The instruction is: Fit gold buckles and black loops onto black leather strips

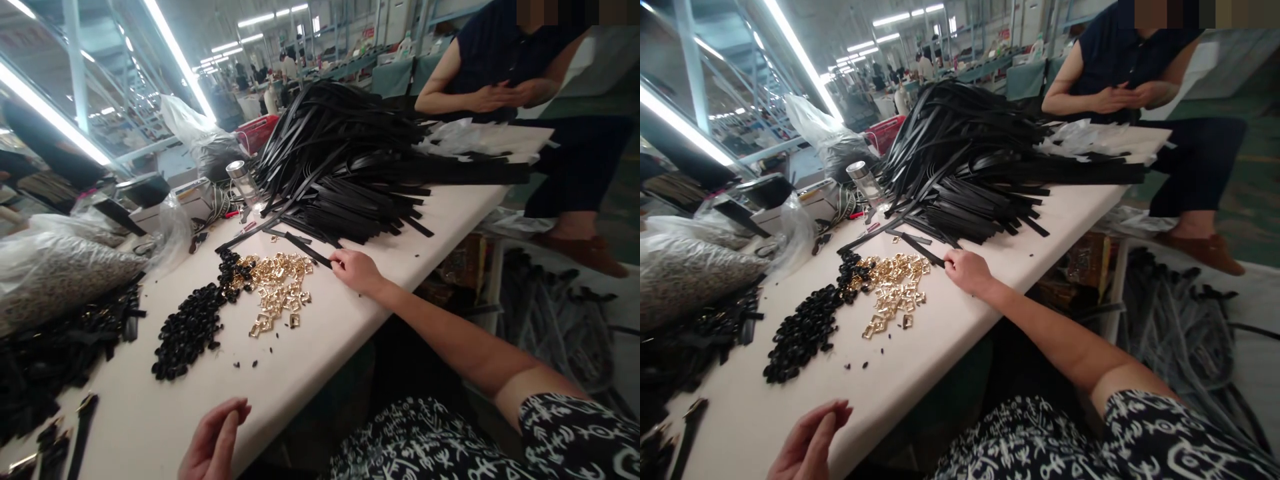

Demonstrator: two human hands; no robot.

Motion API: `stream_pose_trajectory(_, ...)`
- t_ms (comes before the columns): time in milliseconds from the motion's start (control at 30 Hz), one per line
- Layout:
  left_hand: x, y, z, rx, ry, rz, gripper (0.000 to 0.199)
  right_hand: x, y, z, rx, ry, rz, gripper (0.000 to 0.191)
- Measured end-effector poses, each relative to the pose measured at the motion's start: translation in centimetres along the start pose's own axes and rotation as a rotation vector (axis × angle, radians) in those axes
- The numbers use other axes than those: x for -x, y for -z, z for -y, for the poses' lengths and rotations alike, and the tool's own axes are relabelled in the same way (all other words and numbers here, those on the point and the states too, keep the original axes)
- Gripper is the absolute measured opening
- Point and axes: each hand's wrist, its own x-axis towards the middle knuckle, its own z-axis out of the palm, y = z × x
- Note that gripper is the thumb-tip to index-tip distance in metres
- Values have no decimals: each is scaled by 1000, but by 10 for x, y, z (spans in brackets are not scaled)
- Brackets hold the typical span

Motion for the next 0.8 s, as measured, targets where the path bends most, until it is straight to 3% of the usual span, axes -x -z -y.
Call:
stream_pose_trajectory(67,3,-20,-11,115,50,48,28,27,3,12,-283,38,88,23)
stream_pose_trajectory(200,-6,-52,-33,489,141,124,53,85,3,36,-843,40,436,16)
stream_pose_trajectory(333,-21,-55,-42,614,171,114,54,118,0,44,-1006,-56,656,14)
stream_pose_trajectory(467,-22,-50,-40,561,173,154,39,127,-4,41,-1077,-121,785,16)
stream_pose_trajectory(567,-17,-51,-37,545,209,167,35,127,-5,44,-963,-36,753,16)
stream_pose_trajectory(700,-11,-57,-35,521,247,184,38,124,-7,60,-639,205,497,25)
stream_pose_trajectory(800,-7,-65,-36,536,240,203,40,121,-14,77,-567,309,351,30)
